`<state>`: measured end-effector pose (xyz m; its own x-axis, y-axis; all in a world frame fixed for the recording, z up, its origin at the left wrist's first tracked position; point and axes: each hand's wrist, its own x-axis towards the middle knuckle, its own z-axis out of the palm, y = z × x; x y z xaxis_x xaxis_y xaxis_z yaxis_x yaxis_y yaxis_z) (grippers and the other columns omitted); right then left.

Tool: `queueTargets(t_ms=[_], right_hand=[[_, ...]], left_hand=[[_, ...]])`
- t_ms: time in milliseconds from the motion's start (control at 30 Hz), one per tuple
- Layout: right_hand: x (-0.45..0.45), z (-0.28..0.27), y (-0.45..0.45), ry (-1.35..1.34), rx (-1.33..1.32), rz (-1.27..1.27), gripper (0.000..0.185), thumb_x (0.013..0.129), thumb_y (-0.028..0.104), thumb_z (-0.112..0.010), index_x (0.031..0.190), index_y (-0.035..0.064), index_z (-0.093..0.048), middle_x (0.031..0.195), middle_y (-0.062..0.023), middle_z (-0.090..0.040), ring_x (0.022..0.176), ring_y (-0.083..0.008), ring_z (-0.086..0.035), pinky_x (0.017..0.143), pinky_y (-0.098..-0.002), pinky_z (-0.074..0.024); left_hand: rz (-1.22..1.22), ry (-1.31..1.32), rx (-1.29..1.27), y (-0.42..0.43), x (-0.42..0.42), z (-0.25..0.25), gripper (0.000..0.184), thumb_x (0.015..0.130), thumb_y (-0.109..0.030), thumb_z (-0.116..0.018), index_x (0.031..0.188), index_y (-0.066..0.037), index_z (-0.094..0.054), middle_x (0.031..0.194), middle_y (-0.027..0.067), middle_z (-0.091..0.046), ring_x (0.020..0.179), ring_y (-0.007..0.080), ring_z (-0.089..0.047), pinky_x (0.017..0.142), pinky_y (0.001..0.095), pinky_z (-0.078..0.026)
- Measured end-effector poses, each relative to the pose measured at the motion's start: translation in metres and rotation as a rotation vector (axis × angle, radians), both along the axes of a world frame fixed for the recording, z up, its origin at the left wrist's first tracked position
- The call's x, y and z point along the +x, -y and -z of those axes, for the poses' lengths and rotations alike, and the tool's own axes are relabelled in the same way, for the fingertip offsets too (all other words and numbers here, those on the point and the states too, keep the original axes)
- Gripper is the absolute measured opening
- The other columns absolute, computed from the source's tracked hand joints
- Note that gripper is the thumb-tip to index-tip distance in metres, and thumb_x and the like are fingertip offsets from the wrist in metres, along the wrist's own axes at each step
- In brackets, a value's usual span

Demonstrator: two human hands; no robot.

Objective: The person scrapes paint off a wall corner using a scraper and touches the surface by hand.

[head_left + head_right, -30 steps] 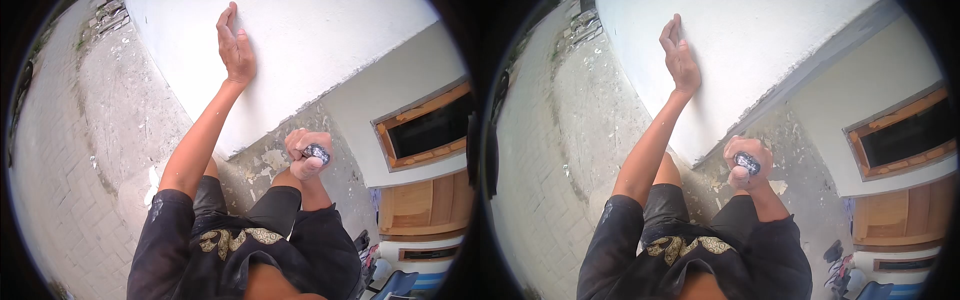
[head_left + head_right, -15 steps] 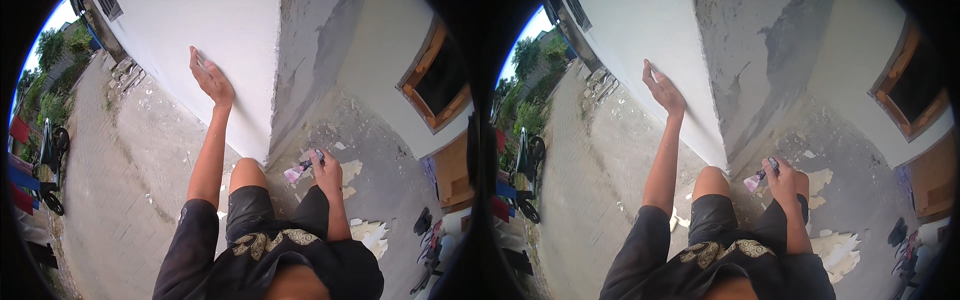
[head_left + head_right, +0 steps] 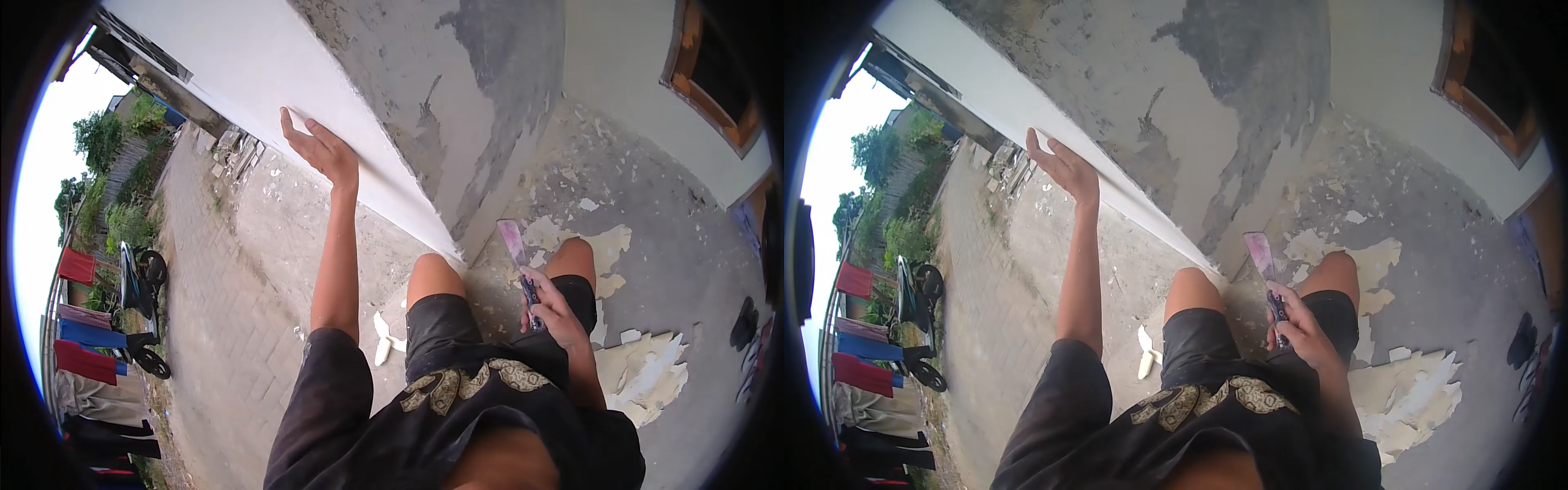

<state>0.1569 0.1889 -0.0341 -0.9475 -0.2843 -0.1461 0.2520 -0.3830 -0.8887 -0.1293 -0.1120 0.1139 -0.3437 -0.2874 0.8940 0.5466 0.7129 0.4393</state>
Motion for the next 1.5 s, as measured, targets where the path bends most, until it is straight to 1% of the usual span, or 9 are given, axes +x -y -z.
queueTargets(t_ms=[100,133,233,300,400,600,1067,1367,1500], right_hand=[[-0.006,0.009,0.03,-0.134,0.463,0.235,0.05,0.092,0.001,-0.05,0.141,0.0074,-0.043,0.08,-0.0051,-0.055,0.064,-0.0104,-0.054,0.067,-0.0264,-0.0504],[-0.009,-0.006,0.039,-0.193,0.495,0.295,0.041,0.095,0.006,-0.054,0.135,0.0063,-0.052,0.074,-0.0069,-0.059,0.063,-0.013,-0.057,0.065,-0.0293,-0.0495],[-0.029,-0.041,0.053,-0.709,0.581,0.478,0.036,0.096,0.009,-0.059,0.132,0.0089,-0.059,0.078,-0.0103,-0.063,0.065,-0.0191,-0.061,0.065,-0.0353,-0.0504],[-0.038,-0.068,0.057,-0.797,0.655,0.533,0.039,0.093,0.007,-0.061,0.132,0.0112,-0.062,0.076,-0.0101,-0.063,0.062,-0.024,-0.062,0.059,-0.0372,-0.0501],[-0.051,-0.092,0.064,-0.845,0.767,0.548,0.04,0.092,0.007,-0.062,0.131,0.011,-0.062,0.073,-0.0082,-0.06,0.058,-0.023,-0.06,0.052,-0.0354,-0.0487],[-0.066,-0.096,0.095,-0.955,0.755,0.651,0.04,0.092,0.008,-0.063,0.132,0.0106,-0.062,0.07,-0.0067,-0.057,0.055,-0.0189,-0.057,0.048,-0.0332,-0.0467],[-0.076,-0.114,0.11,-0.984,0.749,0.67,0.042,0.091,0.004,-0.062,0.133,0.0095,-0.061,0.069,-0.0091,-0.059,0.055,-0.0206,-0.057,0.051,-0.0329,-0.0457],[-0.077,-0.117,0.109,-0.984,0.745,0.653,0.042,0.091,0.004,-0.062,0.132,0.0094,-0.062,0.076,-0.0129,-0.064,0.059,-0.021,-0.061,0.054,-0.0322,-0.0486],[-0.087,-0.139,0.11,-0.961,0.703,0.628,0.041,0.091,0.003,-0.062,0.132,0.0083,-0.062,0.076,-0.0137,-0.065,0.059,-0.0208,-0.061,0.055,-0.0323,-0.0498]], left_hand=[[0.077,-0.156,-0.019,-0.011,0.013,-0.027,0.048,0.106,-0.025,-0.029,0.145,0.003,-0.025,0.149,0.0198,-0.032,0.142,0.0326,-0.027,0.117,0.0476,-0.022],[0.113,-0.229,-0.03,-0.017,0.017,-0.043,0.048,0.106,-0.025,-0.029,0.145,0.003,-0.025,0.149,0.0194,-0.032,0.143,0.0319,-0.026,0.118,0.0474,-0.021],[0.211,-0.348,-0.072,-0.035,0.025,-0.087,0.049,0.104,-0.026,-0.028,0.144,0.002,-0.026,0.15,0.0181,-0.03,0.144,0.0302,-0.023,0.118,0.0463,-0.019],[0.219,-0.343,-0.043,-0.043,0.024,-0.091,0.05,0.102,-0.026,-0.029,0.145,-0.001,-0.024,0.151,0.0164,-0.029,0.143,0.029,-0.023,0.118,0.0455,-0.02],[0.301,-0.292,0.136,-0.046,0.019,-0.085,0.05,0.101,-0.023,-0.03,0.146,-0.004,-0.021,0.151,0.0158,-0.03,0.143,0.028,-0.023,0.117,0.0456,-0.018],[0.264,-0.242,0.213,-0.042,0.015,-0.082,0.051,0.098,-0.017,-0.029,0.146,-0.002,-0.02,0.151,0.0166,-0.03,0.143,0.0287,-0.023,0.118,0.0466,-0.017],[0.349,-0.211,0.302,-0.034,0.012,-0.076,0.051,0.1,-0.021,-0.031,0.145,0.001,-0.024,0.15,0.0199,-0.032,0.143,0.0309,-0.025,0.118,0.0465,-0.017],[0.377,-0.213,0.312,-0.032,0.01,-0.075,0.052,0.1,-0.023,-0.032,0.145,0.001,-0.024,0.15,0.0206,-0.032,0.144,0.0312,-0.024,0.118,0.0459,-0.018],[0.41,-0.201,0.355,-0.035,0.012,-0.076,0.053,0.1,-0.024,-0.032,0.145,0.002,-0.024,0.151,0.0212,-0.031,0.144,0.0316,-0.024,0.118,0.0453,-0.018]])
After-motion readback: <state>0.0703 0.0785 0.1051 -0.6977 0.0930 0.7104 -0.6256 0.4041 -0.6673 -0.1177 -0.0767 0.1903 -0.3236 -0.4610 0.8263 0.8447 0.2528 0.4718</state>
